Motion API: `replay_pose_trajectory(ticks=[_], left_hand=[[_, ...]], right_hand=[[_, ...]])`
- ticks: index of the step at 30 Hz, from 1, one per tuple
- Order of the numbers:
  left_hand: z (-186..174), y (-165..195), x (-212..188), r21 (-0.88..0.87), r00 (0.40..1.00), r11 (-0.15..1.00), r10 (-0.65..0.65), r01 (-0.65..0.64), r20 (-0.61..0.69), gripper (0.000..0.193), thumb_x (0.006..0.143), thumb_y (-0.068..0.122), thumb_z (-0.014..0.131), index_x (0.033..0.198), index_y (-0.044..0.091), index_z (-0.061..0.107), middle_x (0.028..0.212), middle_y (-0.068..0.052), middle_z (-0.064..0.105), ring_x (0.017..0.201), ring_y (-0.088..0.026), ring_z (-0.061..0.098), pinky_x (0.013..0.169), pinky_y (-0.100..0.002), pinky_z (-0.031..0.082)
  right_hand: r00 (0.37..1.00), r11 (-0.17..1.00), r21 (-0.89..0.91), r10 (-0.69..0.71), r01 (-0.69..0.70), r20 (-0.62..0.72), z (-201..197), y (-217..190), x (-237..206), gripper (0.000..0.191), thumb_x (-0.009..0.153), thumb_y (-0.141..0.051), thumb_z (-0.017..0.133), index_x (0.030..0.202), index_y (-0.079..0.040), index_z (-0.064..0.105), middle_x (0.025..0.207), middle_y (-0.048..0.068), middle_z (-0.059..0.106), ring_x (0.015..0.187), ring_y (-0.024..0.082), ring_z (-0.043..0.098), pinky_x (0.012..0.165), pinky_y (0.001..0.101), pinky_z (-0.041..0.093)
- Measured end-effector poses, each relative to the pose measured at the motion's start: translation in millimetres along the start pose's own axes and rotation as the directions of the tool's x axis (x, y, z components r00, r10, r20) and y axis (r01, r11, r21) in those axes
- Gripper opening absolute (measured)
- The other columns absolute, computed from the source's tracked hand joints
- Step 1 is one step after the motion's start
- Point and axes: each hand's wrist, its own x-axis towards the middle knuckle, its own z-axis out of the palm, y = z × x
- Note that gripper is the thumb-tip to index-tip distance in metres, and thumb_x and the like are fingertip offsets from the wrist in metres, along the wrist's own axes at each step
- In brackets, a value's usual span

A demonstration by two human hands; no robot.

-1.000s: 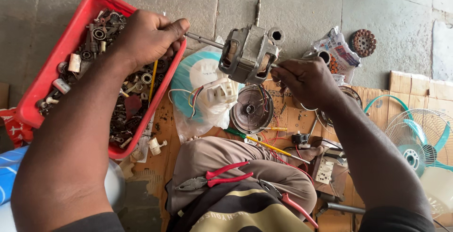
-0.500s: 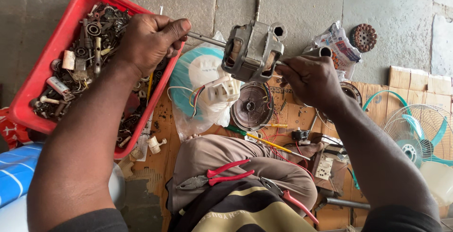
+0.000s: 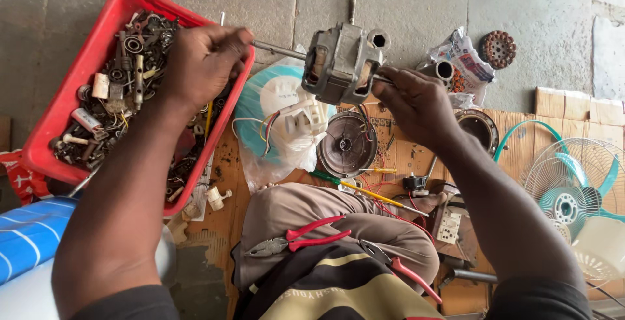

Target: The person sits on the floor and disassembles an electric fan motor, first pulling wiring from the motor windings by hand, then separating the motor housing and removing a bearing plate. They use a long screwdriver to loosen and pry components and set removed parts on the cardboard work surface.

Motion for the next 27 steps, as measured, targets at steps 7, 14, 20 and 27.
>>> replay_pose_trajectory(ticks=[7,14,20,27], left_hand=[[-26,98,-79,0.343,0.872,0.933,0.257,-0.111,-0.416,0.02,0.113,0.022,0.064,0.103,0.005,0.069,0.073,0.003,0.055,0.063,-0.009,0.047,0.057,-0.026,0.035],[-28,28,-124,0.548,0.92,0.837,0.227,-0.017,-0.318,0.021,0.109,0.024,0.066,0.099,0.007,0.071,0.071,0.0,0.058,0.061,-0.012,0.051,0.055,-0.029,0.038],[-23,51,-126,0.594,0.943,0.804,0.201,-0.004,-0.265,0.022,0.106,0.026,0.067,0.095,0.008,0.072,0.069,-0.003,0.061,0.058,-0.015,0.054,0.052,-0.032,0.04],[-5,51,-89,0.626,0.958,0.778,0.22,-0.057,-0.186,0.024,0.102,0.029,0.069,0.09,0.009,0.073,0.067,-0.006,0.063,0.056,-0.019,0.058,0.049,-0.034,0.043]], right_hand=[[0.947,0.832,0.46,0.314,-0.311,0.073,17,19,-7,0.054,0.107,-0.047,0.053,0.129,0.0,0.065,0.106,0.008,0.074,0.097,0.015,0.073,0.079,0.0317,0.064],[0.927,0.773,0.517,0.352,-0.367,0.131,16,21,-3,0.065,0.108,-0.059,0.049,0.092,0.001,0.066,0.079,0.01,0.069,0.069,0.017,0.069,0.062,0.0319,0.057],[0.871,0.664,0.57,0.426,-0.485,0.245,9,12,-4,0.052,0.11,-0.052,0.054,0.087,-0.005,0.06,0.074,0.006,0.062,0.063,0.015,0.061,0.056,0.031,0.049],[0.866,0.524,0.704,0.412,-0.48,0.284,11,11,-7,0.044,0.11,-0.045,0.057,0.091,-0.006,0.061,0.074,0.004,0.06,0.062,0.016,0.057,0.056,0.0313,0.047]])
